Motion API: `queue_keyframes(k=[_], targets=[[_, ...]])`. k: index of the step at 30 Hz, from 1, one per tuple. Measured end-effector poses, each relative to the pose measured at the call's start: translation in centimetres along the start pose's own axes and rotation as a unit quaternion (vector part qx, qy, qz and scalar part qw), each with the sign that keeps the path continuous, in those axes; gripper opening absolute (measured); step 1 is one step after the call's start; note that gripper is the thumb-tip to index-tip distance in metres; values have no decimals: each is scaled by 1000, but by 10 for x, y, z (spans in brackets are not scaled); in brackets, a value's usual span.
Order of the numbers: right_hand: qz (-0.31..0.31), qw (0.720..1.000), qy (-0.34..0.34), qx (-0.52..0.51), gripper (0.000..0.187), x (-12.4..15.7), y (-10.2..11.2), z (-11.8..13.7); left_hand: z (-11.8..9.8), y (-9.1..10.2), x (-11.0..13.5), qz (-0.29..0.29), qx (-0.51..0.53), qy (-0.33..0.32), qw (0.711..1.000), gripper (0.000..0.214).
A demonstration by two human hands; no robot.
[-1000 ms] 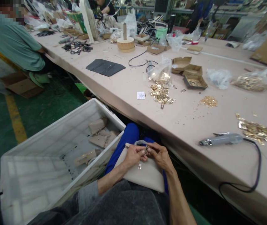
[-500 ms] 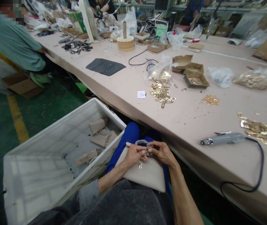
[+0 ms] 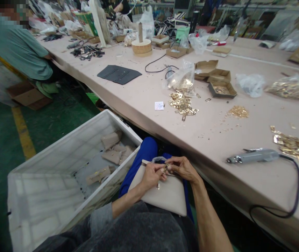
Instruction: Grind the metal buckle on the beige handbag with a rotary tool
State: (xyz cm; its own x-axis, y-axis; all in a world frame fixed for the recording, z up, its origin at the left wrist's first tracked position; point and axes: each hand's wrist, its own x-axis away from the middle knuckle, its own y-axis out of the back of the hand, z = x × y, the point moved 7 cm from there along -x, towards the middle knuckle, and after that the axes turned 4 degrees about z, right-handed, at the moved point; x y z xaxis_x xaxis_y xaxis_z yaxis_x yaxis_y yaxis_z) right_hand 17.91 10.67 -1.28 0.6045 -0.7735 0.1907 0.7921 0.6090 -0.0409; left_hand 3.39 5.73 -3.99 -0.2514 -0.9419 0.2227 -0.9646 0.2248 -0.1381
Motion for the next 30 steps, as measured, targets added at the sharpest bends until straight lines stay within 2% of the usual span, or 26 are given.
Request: queue_keyframes(k=[2,5,9,13,21,26,30], targets=[[3,1000,4,-22,32,1,2,-3,-14,-3,7,-13,-78,-44,996,26],[5,999,10,-47,29,1,6,-8,-32,-9,16,-34,-195,-124,972,21],[8,998,18,-55,28,1,9,-11,-36,-14,16,-63,-279,-169,943,24],[10,998,21,-52,27,1,9,-9,-33,-17,14,-69,-303,-190,931,17],[10,998,40,-47,28,3,8,-6,-34,-19,13,-79,-316,-193,925,19],[1,998,57,20,30,5,9,-2,-33,-21,12,-84,-325,-192,922,27],[-46,994,62,82,29,5,10,0,-32,-19,13,-93,-310,-186,927,29]])
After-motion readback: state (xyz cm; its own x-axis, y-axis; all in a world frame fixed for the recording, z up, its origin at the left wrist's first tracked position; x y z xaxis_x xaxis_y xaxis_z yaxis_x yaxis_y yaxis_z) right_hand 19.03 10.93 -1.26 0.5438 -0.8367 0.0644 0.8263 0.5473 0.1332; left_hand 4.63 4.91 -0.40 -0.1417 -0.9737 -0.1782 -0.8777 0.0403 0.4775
